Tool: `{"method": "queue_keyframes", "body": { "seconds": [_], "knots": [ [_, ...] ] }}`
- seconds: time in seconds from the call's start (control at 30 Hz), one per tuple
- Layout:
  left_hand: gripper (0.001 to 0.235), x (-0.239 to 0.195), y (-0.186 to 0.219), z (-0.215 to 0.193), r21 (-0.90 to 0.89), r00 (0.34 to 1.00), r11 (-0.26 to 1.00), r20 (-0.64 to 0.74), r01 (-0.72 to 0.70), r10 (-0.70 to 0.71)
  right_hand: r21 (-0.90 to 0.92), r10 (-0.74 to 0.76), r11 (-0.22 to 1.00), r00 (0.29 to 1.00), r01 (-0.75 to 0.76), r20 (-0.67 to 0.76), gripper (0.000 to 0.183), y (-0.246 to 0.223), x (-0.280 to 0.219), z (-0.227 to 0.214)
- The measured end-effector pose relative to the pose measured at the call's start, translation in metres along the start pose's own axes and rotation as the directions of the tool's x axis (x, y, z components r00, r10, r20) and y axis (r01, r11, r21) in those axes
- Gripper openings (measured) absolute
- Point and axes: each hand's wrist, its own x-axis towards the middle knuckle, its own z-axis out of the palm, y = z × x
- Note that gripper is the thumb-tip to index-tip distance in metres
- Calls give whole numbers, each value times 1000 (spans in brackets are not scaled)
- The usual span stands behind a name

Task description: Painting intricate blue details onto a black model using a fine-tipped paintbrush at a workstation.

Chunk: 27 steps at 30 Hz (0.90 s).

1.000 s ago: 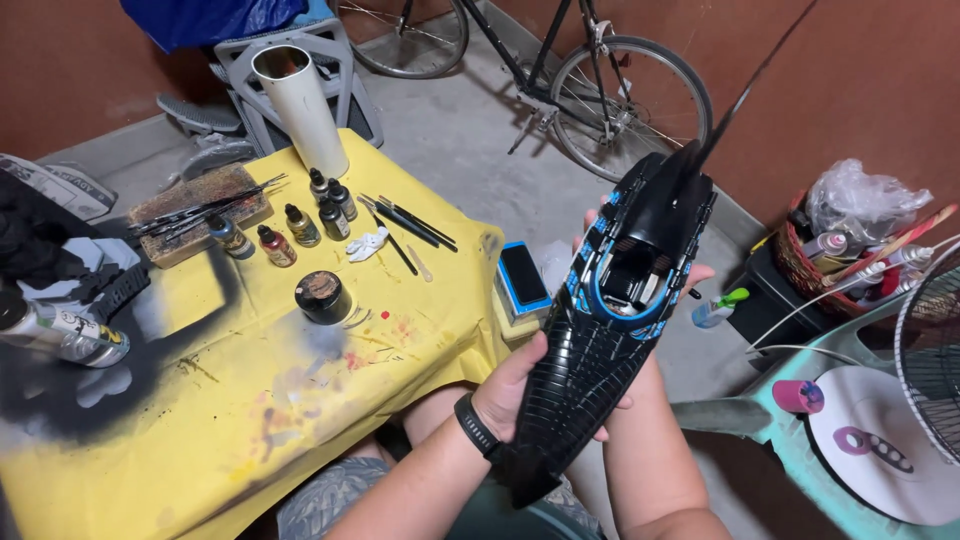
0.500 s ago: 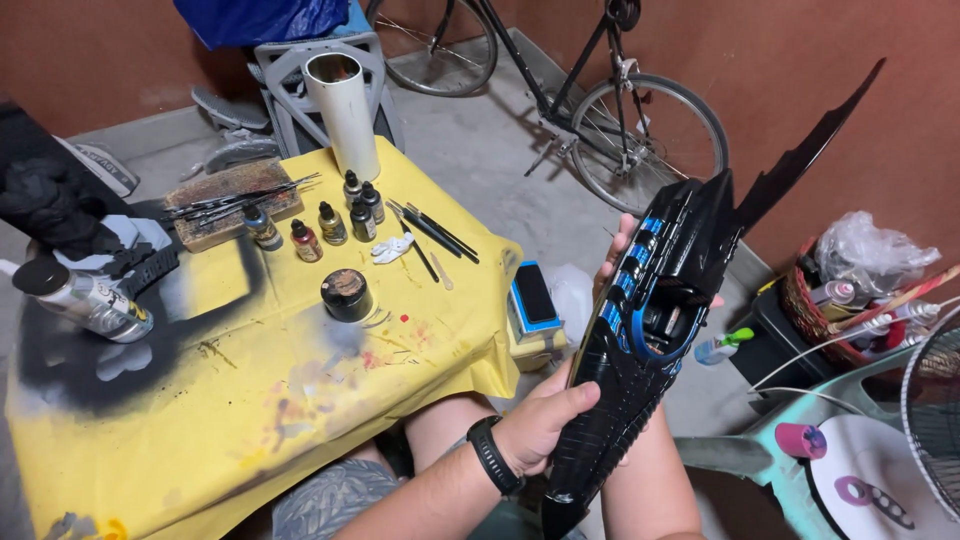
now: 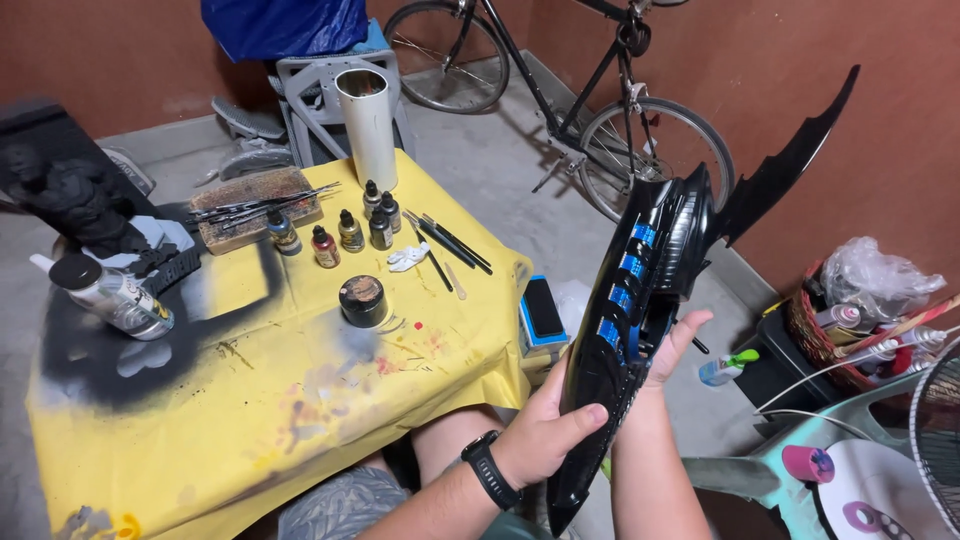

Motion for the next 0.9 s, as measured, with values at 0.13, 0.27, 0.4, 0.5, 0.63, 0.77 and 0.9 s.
{"method": "queue_keyframes", "body": {
  "seconds": [0.13,0.27,0.4,0.5,0.63,0.77,0.9],
  "knots": [
    [84,-3,12,1,92,996,994,-57,-62,67,-98,-8,995,998,14,65,81,-8,-6,-23],
    [84,-8,14,-5,187,970,968,-147,-167,196,-204,-249,956,951,211,-181,58,-15,-8,-55],
    [85,-17,7,-18,194,943,955,-200,-226,264,-349,-319,903,935,251,-152,43,-16,-13,-53],
    [81,-29,5,-30,136,940,954,-178,-268,289,-434,-345,878,894,201,-286,27,-18,-19,-19],
    [94,-67,9,-51,-362,976,915,-185,-179,118,-519,-331,827,933,215,-141,34,-24,-27,-44],
    [97,-136,34,-82,-761,992,640,-125,-113,26,-623,-239,769,968,145,-70,52,-4,-15,-72],
    [116,-207,92,-95,-633,934,711,-345,-305,93,-559,-75,827,997,54,-15,52,59,7,-77]
  ]
}}
